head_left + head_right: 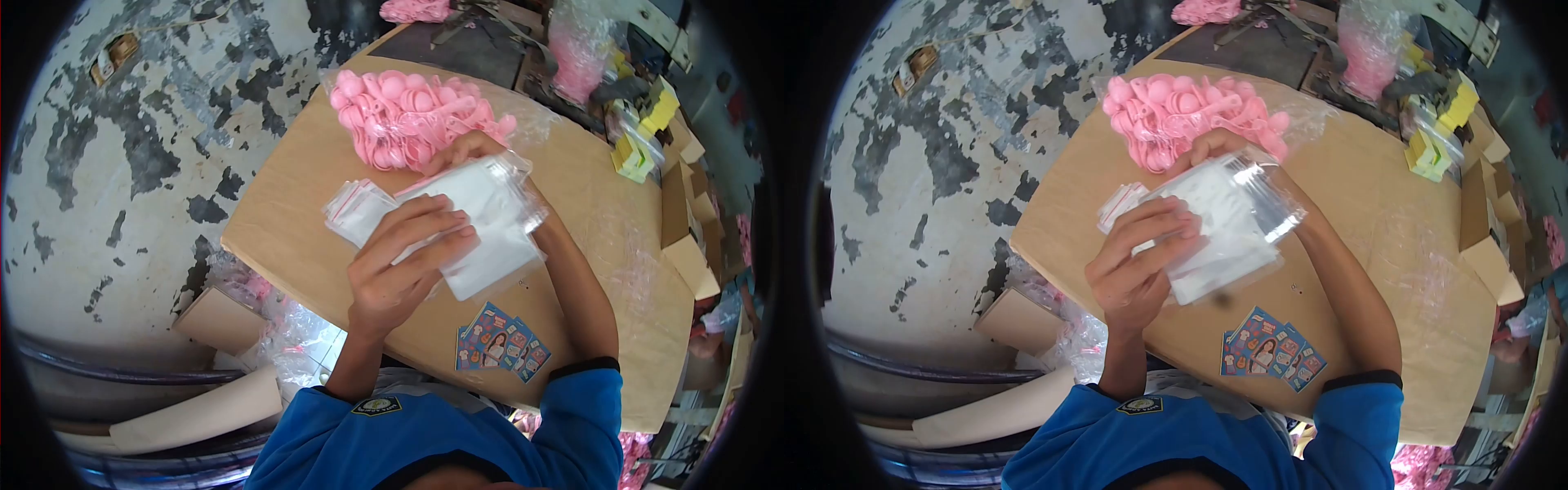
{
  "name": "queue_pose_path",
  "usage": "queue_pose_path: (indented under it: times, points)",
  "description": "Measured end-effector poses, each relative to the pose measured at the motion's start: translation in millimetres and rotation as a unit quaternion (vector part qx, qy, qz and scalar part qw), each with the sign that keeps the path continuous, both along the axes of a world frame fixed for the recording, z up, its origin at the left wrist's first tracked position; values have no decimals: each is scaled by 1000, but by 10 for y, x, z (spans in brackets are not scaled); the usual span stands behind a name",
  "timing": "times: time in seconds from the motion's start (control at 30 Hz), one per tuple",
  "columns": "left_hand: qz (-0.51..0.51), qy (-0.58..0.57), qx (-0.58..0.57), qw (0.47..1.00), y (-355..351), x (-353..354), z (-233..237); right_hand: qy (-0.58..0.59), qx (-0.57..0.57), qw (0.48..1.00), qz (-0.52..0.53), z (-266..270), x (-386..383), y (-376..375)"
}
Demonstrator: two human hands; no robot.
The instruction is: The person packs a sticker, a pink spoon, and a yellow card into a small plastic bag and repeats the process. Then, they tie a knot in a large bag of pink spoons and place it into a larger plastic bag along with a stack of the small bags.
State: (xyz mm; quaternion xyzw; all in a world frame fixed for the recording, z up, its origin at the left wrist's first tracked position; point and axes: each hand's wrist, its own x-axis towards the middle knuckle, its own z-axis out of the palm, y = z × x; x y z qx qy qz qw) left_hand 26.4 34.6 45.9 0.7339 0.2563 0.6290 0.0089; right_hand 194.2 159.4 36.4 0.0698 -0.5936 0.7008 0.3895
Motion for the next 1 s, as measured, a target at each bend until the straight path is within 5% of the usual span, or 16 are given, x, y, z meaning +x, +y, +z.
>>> queue_pose_path:
  times: [0.37, 0.5, 0.73, 0.83, 1.0]
  points:
    - [56, 6, 9, 998, 31, -40, -30, -81, 7, 993, -88, 55, 48, -79]
    - [65, -88, -88, 990, 2, -83, -39, -225, 86, 958, -157, 17, 184, -22]
    - [-15, -332, -228, 915, 41, -98, -188, -282, 138, 936, -160, 240, 220, -118]
    - [-110, -401, -300, 858, 55, -144, -146, -245, 250, 915, -202, 89, 295, -17]
    - [-168, -427, -399, 794, 84, -191, -205, -437, 243, 824, -268, 475, 426, -243]
